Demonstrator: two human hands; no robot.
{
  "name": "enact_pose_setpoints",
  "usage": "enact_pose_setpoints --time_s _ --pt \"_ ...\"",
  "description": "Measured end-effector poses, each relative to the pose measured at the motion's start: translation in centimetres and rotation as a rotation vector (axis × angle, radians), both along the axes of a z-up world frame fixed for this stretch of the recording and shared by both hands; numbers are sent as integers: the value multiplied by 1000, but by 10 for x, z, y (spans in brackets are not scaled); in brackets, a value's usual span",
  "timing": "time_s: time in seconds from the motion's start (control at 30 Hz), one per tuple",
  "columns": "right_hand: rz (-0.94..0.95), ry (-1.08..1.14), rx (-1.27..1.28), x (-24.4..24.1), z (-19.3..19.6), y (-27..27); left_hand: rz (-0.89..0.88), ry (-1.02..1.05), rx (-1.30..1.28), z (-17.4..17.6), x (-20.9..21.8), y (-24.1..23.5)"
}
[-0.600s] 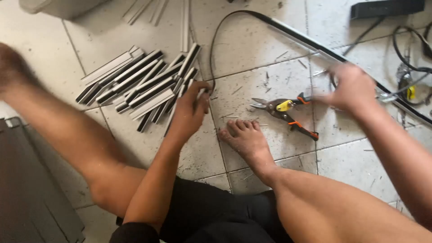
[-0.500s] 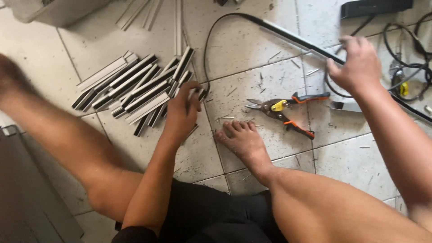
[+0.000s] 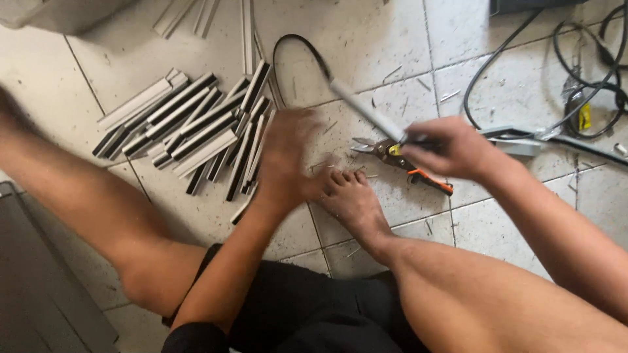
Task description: The person is securing black rubber or plastic strips onto aluminum profiles using snips and manual pressure while sitting on the floor.
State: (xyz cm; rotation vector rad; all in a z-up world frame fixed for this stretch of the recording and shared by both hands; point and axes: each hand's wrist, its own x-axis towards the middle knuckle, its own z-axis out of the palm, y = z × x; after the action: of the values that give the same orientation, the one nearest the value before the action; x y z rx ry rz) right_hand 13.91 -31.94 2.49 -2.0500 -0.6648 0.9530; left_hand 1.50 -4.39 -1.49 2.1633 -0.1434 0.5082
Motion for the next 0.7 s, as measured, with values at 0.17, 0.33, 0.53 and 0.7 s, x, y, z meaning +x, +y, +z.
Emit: enact_pose_setpoints --time_s 0.17,0.33,0.53,0.7 --pt "296 -172 108 -28 23 21 -335 184 219 36 -6 -32" --pt "348 -200 74 -18 34 25 -612 648 -79 35 -2 -16" --pt "396 -382 -4 -3 8 5 -641 1002 -646 4 -13 -37" --pt "418 -501 -36 6 -6 1 -603 1073 -877 13 -13 -37"
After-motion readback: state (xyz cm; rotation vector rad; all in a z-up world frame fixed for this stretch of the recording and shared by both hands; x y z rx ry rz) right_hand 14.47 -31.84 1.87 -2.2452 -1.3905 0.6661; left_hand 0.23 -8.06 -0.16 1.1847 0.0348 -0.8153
